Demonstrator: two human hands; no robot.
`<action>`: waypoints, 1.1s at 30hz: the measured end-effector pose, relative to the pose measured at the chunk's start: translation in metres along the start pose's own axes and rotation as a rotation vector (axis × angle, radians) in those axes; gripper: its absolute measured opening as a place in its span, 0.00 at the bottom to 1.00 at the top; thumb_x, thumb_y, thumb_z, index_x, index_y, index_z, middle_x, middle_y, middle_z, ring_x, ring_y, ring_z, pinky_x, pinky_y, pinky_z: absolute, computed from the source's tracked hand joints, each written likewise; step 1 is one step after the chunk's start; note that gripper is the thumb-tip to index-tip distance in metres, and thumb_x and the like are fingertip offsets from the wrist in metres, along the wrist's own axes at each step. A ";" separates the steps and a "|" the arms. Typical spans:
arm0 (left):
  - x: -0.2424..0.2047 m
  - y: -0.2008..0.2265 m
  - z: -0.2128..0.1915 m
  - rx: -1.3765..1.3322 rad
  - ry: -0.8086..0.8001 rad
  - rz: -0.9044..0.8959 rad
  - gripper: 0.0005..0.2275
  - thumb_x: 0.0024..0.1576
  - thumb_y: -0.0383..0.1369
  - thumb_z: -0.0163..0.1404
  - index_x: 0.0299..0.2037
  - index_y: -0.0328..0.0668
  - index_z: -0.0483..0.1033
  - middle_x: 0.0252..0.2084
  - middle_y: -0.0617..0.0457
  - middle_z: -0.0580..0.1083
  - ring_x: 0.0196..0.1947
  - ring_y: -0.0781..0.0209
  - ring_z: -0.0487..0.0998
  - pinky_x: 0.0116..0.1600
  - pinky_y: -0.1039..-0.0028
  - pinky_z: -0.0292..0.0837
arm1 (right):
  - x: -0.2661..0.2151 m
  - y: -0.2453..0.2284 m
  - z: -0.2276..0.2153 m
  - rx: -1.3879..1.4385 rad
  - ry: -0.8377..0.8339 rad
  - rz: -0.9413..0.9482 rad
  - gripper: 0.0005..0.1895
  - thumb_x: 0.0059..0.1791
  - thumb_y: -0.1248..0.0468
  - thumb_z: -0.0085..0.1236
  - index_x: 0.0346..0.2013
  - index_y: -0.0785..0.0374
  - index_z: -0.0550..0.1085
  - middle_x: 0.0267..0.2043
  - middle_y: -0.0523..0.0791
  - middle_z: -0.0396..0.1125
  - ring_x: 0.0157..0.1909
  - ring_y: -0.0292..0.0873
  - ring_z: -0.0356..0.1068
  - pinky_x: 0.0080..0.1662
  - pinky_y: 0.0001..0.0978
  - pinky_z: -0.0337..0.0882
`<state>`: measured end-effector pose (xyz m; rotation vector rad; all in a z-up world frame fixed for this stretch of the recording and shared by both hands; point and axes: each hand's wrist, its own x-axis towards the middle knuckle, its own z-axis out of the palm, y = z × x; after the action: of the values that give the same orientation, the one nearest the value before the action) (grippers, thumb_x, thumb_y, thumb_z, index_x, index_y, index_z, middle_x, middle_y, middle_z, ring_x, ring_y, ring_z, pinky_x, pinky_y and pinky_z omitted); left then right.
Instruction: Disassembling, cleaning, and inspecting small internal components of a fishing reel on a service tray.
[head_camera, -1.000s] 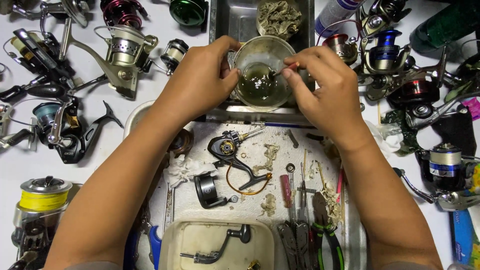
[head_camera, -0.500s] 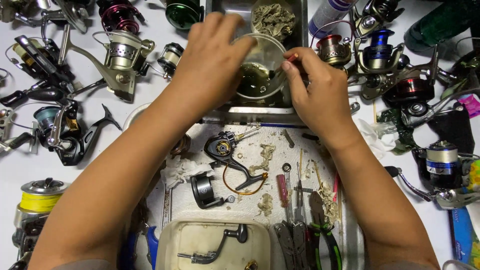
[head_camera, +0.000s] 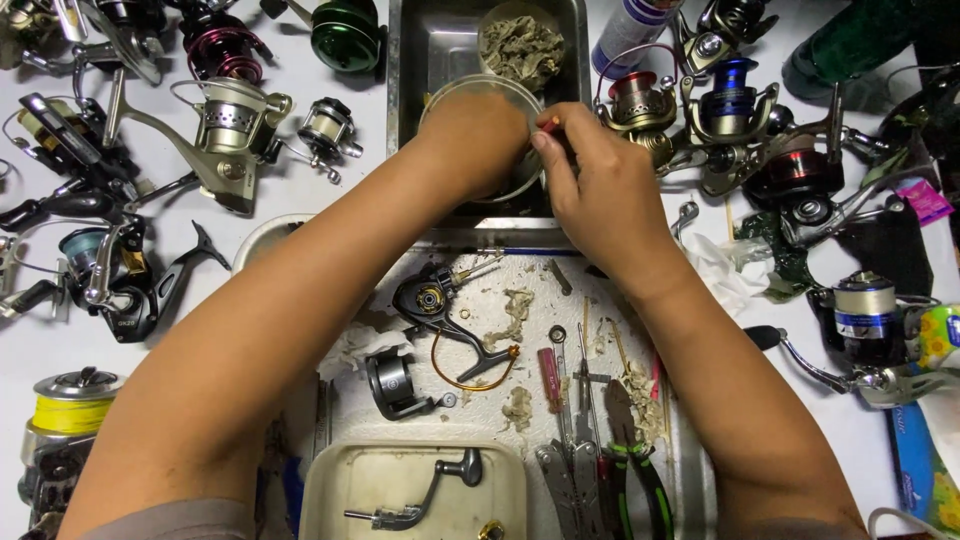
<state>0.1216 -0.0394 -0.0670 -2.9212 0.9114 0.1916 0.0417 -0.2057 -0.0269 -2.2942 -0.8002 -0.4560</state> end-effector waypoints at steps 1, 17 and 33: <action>-0.001 0.001 -0.001 0.001 -0.001 0.002 0.06 0.58 0.29 0.48 0.36 0.46 0.81 0.37 0.46 0.80 0.34 0.43 0.82 0.34 0.56 0.78 | 0.000 0.001 0.001 0.000 0.002 0.002 0.04 0.59 0.71 0.51 0.48 0.69 0.70 0.36 0.50 0.72 0.34 0.48 0.73 0.34 0.37 0.67; -0.066 -0.027 -0.052 -0.803 0.274 -0.046 0.02 0.54 0.29 0.59 0.30 0.50 0.81 0.28 0.62 0.80 0.29 0.72 0.78 0.36 0.75 0.69 | 0.001 0.000 0.001 -0.015 -0.031 0.039 0.06 0.58 0.70 0.51 0.49 0.69 0.71 0.34 0.51 0.73 0.32 0.49 0.72 0.31 0.39 0.67; -0.098 -0.015 -0.043 -1.020 0.522 0.164 0.22 0.56 0.17 0.56 0.60 0.39 0.69 0.43 0.52 0.73 0.43 0.64 0.76 0.51 0.79 0.76 | -0.001 0.002 0.001 -0.147 0.036 -0.035 0.07 0.58 0.70 0.50 0.49 0.69 0.73 0.42 0.50 0.75 0.43 0.53 0.72 0.46 0.45 0.69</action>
<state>0.0539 0.0235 -0.0103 -3.9323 1.4679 -0.1773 0.0425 -0.2064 -0.0289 -2.4026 -0.8143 -0.5871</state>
